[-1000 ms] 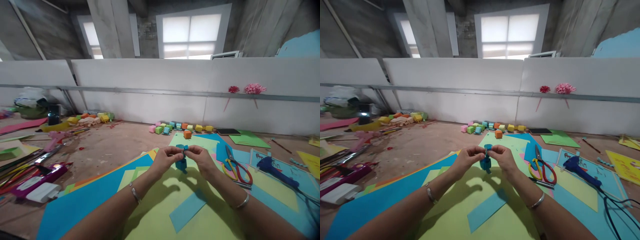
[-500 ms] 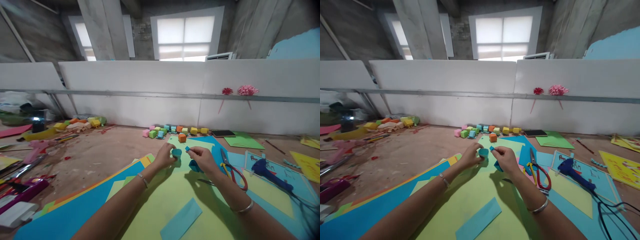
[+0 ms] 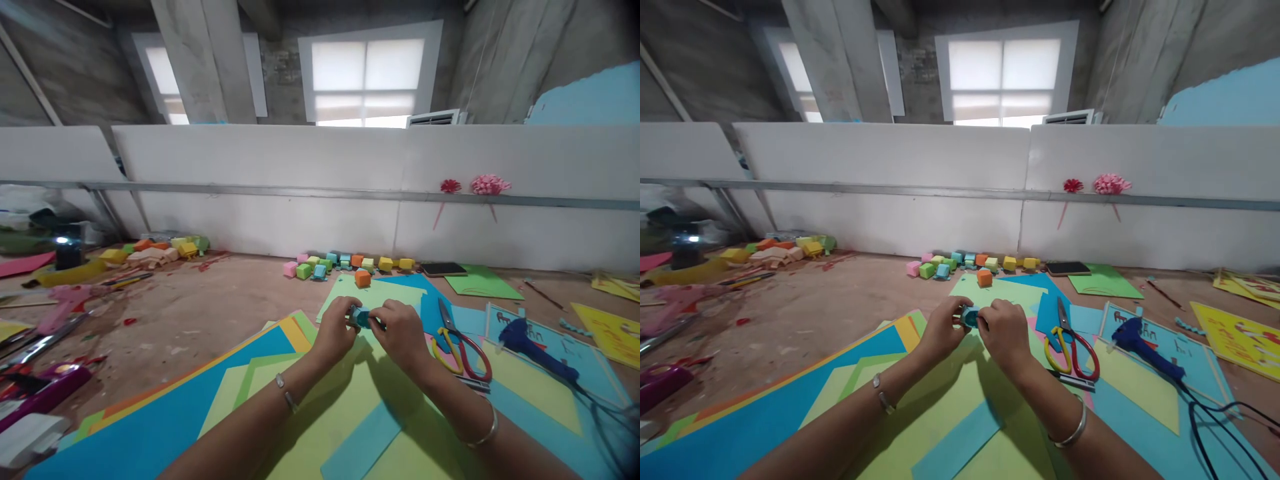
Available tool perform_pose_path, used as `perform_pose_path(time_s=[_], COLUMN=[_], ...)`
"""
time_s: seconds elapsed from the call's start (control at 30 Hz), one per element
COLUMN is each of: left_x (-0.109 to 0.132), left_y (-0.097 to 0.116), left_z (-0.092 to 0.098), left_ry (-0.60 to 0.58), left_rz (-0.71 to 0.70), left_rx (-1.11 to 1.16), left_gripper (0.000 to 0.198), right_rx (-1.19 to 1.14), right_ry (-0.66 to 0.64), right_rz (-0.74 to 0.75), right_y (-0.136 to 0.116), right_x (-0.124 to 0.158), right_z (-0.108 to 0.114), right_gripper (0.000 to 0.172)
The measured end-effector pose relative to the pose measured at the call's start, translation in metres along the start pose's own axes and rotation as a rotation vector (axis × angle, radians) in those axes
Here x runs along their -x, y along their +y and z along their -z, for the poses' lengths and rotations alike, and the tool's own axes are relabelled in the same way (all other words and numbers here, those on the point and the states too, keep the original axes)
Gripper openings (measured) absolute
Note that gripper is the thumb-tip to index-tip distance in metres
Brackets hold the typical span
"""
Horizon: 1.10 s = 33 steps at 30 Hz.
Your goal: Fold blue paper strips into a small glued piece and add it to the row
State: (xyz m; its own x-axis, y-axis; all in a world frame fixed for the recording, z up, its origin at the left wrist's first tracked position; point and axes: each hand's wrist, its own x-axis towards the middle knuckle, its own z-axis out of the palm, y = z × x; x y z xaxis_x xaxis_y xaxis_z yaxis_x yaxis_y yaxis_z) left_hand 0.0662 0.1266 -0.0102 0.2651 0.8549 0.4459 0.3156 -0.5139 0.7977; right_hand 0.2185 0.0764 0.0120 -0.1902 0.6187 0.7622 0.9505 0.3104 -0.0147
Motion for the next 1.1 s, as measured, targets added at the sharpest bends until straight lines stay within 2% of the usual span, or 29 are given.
perform_pose_path(time_s=[0.13, 0.33, 0.47, 0.57, 0.7, 0.87, 1.1], left_x=[0.005, 0.01, 0.011, 0.011, 0.011, 0.011, 0.013], left_y=[0.009, 0.03, 0.043, 0.047, 0.049, 0.048, 0.051], left_z=[-0.007, -0.007, -0.007, -0.006, -0.003, -0.005, -0.005], left_ry=[-0.033, -0.03, 0.051, 0.11, 0.111, 0.134, 0.107], left_rz=[0.067, 0.312, 0.559, 0.689, 0.706, 0.654, 0.605], left_rx=[0.106, 0.495, 0.704, 0.76, 0.756, 0.742, 0.732], left_gripper=[0.053, 0.055, 0.05, 0.044, 0.039, 0.037, 0.038], right_rx=[0.121, 0.212, 0.228, 0.236, 0.243, 0.235, 0.23], right_ry=[0.066, 0.138, 0.156, 0.166, 0.175, 0.196, 0.226], right_rz=[0.071, 0.163, 0.199, 0.218, 0.239, 0.257, 0.2], right_y=[0.0, -0.003, -0.002, 0.0, 0.003, 0.006, 0.003], right_x=[0.002, 0.002, 0.003, 0.003, 0.002, 0.0, 0.0], right_z=[-0.003, -0.003, -0.003, -0.004, -0.003, 0.002, 0.009], right_gripper=[0.023, 0.028, 0.029, 0.029, 0.03, 0.031, 0.034])
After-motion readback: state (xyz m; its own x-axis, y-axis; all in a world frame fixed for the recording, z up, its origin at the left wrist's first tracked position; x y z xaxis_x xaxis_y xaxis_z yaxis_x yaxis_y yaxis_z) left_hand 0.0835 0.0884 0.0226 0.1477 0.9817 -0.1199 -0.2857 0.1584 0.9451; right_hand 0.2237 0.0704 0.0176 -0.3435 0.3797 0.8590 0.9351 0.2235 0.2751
